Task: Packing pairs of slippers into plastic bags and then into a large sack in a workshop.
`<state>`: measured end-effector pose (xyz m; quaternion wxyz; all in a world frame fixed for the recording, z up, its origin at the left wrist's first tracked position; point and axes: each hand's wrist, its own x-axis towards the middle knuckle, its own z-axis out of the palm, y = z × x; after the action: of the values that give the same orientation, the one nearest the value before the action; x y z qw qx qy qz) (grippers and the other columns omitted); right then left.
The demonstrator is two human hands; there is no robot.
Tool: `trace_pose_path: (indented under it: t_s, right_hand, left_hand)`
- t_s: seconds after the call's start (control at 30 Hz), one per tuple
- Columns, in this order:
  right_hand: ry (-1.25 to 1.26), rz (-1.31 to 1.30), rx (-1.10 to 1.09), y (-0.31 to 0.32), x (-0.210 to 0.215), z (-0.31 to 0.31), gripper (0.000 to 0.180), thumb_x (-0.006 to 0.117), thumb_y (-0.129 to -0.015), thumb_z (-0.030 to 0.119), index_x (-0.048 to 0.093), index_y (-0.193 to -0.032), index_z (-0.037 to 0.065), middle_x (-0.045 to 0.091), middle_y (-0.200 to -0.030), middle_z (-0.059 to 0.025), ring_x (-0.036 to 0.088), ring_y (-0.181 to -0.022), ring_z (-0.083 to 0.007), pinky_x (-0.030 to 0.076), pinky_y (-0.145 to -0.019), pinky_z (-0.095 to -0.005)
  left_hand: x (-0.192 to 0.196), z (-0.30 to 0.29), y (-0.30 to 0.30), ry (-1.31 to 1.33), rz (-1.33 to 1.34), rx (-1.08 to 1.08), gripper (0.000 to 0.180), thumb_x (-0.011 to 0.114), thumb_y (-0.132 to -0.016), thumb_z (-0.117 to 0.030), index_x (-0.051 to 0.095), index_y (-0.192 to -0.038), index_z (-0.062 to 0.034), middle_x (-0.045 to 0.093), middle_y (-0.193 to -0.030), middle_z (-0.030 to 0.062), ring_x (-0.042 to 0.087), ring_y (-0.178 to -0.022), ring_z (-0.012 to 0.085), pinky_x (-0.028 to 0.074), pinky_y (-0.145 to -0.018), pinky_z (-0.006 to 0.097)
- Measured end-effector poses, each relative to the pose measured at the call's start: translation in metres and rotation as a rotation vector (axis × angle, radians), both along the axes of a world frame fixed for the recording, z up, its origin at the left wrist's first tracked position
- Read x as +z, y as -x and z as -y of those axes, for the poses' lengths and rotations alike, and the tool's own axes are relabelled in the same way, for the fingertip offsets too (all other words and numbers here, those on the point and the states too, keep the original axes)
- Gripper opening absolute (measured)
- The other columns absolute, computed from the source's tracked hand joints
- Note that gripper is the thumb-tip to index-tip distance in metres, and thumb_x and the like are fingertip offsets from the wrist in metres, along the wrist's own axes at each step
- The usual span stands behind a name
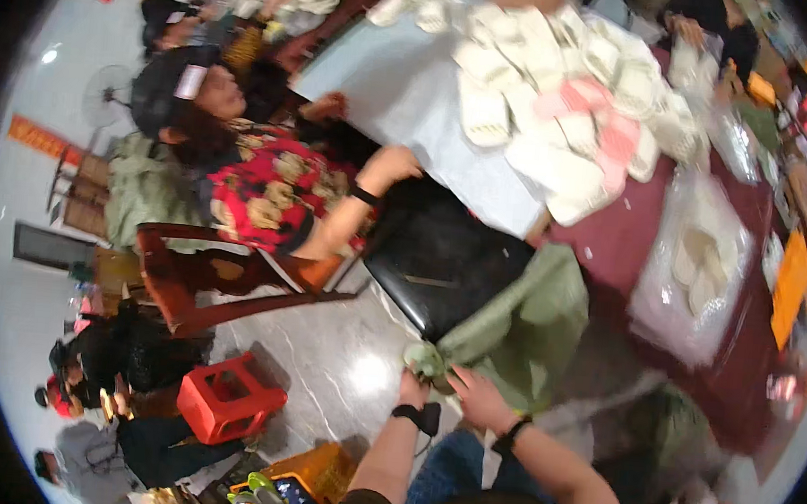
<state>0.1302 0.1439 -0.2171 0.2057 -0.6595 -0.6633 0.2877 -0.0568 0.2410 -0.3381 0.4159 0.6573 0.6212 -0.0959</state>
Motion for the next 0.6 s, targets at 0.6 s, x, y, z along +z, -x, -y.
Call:
trace_pose_path:
  t_s: [0.6]
  right_hand:
    - [0.522, -0.07, -0.677, -0.094, -0.023, 0.281, 0.041, 0.062, -0.081, 0.026, 0.065, -0.115, 0.003, 0.068, -0.104, -0.0197, 0.064, -0.098, -0.0385, 0.051, -0.085, -0.0468]
  left_hand:
    - [0.036, 0.01, 0.113, 0.355, 0.322, 0.481, 0.041, 0.051, -0.097, -0.024, 0.049, -0.131, -0.0007, 0.064, -0.102, 0.0155, 0.065, -0.081, 0.0178, 0.054, -0.059, 0.028]
